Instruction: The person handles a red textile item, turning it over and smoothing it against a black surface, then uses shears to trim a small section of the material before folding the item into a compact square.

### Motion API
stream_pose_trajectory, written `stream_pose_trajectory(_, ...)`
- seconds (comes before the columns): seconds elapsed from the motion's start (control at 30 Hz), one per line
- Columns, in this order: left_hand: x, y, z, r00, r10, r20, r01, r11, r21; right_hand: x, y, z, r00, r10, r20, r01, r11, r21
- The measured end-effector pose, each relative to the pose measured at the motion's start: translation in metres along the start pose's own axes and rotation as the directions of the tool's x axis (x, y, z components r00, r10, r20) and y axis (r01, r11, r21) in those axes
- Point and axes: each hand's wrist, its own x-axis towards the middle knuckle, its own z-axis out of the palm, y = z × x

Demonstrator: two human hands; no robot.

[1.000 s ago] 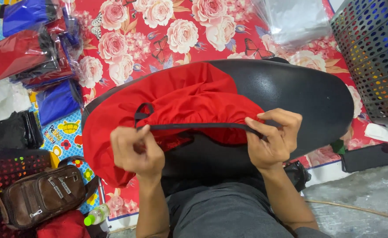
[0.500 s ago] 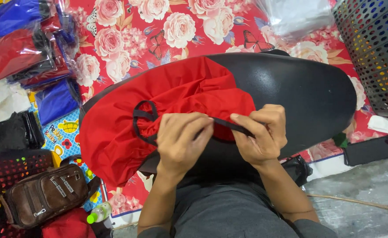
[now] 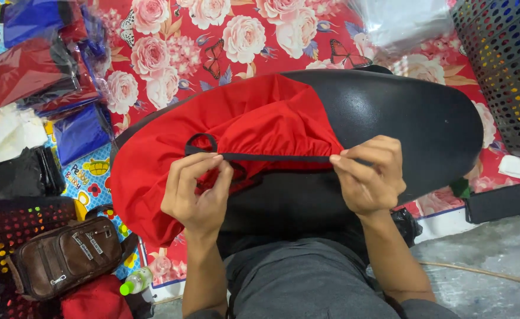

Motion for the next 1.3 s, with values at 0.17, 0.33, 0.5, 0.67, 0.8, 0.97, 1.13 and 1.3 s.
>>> stream_pose_trajectory(0.17, 0.003, -0.010, -0.013, 0.999, 0.018, 0.030, -0.018, 1.000, -0.006, 0.002, 0.007, -0.008, 0.993, 0.109, 0.050, -0.109, 0.994, 0.001)
stream_pose_trajectory(0.33, 0.001, -0.024, -0.027, 0.999, -0.008, 0.031, 0.007, 0.999, 0.041, 0.002, 0.021, -0.018, 0.984, 0.171, 0.057, -0.171, 0.985, -0.003)
stream_pose_trajectory(0.5, 0.006, -0.017, -0.026, 0.996, -0.009, 0.093, 0.008, 1.000, 0.005, 0.006, 0.013, -0.015, 0.965, 0.232, 0.119, -0.238, 0.971, 0.035)
stream_pose_trajectory(0.67, 0.022, 0.004, -0.021, 0.928, 0.029, 0.372, 0.027, 0.989, -0.145, 0.017, 0.004, -0.015, 0.876, 0.281, 0.392, -0.359, 0.923, 0.142)
stream_pose_trajectory(0.8, 0.018, 0.003, -0.021, 0.806, -0.168, 0.568, 0.376, 0.886, -0.272, 0.023, 0.001, -0.018, 0.700, 0.364, 0.614, -0.552, 0.822, 0.142)
stream_pose_trajectory(0.97, -0.003, -0.016, -0.018, 0.564, -0.366, 0.740, 0.774, 0.547, -0.319, 0.000, 0.012, -0.020, 0.485, 0.510, 0.711, -0.864, 0.403, 0.301)
stream_pose_trajectory(1.13, -0.020, -0.034, -0.009, 0.472, -0.465, 0.749, 0.877, 0.335, -0.344, 0.002, 0.001, -0.011, 0.305, 0.711, 0.634, -0.912, 0.025, 0.410)
stream_pose_trajectory(1.3, -0.011, -0.026, -0.013, 0.537, -0.430, 0.726, 0.830, 0.424, -0.363, -0.005, 0.009, -0.014, 0.381, 0.647, 0.661, -0.910, 0.137, 0.390)
